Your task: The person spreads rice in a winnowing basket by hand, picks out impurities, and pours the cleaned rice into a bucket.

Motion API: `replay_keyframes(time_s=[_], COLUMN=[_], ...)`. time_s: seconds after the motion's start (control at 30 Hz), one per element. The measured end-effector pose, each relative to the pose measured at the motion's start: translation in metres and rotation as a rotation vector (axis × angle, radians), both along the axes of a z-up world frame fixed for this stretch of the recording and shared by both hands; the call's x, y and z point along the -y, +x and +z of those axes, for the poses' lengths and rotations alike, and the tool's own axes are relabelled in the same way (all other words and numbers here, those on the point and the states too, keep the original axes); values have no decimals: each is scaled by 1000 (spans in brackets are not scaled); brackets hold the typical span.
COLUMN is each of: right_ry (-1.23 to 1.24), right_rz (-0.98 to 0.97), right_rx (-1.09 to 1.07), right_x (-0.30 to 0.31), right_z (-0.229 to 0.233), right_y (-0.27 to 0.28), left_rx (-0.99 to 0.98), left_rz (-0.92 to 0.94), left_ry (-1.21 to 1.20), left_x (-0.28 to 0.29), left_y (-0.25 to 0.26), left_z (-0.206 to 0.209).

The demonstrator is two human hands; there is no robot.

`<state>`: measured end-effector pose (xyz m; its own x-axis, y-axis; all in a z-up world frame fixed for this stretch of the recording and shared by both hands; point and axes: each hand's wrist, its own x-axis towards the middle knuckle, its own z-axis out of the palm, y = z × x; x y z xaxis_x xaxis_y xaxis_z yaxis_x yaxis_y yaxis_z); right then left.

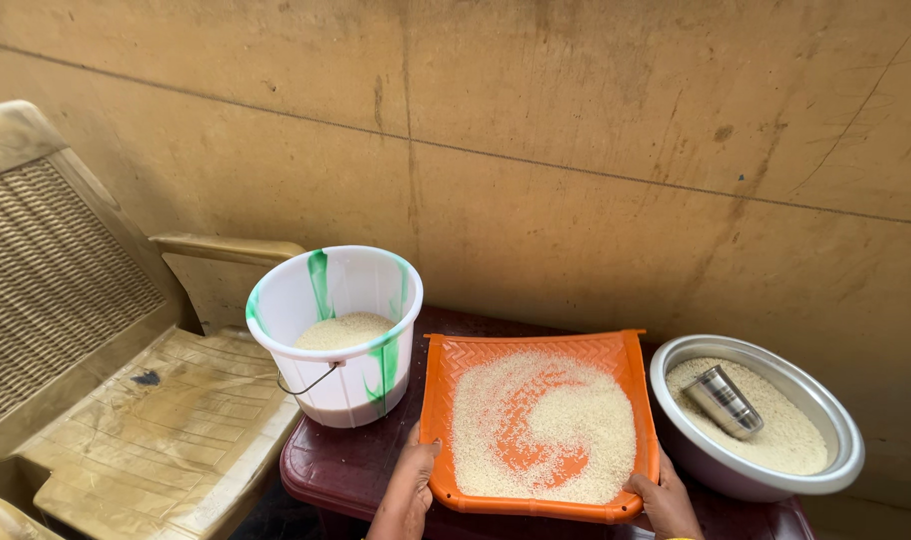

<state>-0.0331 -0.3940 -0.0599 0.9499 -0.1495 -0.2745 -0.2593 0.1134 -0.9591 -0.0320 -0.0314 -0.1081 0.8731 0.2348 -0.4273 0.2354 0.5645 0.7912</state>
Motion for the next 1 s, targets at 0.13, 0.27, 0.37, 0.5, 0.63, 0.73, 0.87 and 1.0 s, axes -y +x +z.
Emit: replay_keyframes(time_s=[0.13, 0.27, 0.37, 0.5, 0.63, 0.73, 0.87, 1.0], right_ry=[15, 10, 10, 11, 22, 64, 164, 389], right_rz=[-11, 27, -48, -118, -153, -156, -157, -98], right_rx=[57, 302, 438, 478, 506, 515, 484, 530], right_x=[7, 27, 56, 85, 95, 80, 18, -69], right_z=[14, 6, -8, -30, -40, -46, -33, 37], right_y=[17, 31, 50, 60, 57, 45, 20, -8], left_rx=[84, 220, 368, 447, 432, 427, 447, 440], left_rz=[51, 35, 59, -13, 34, 248, 411, 450], left_ry=[-113, -134, 48, 85, 78, -61, -543, -555], left_x=[2, 16, 37, 59, 72, 86, 103, 83], left_y=[10, 16, 10, -7, -35, -60, -67, -72], left_z=[-1, 8, 27, 99, 172, 181, 157, 165])
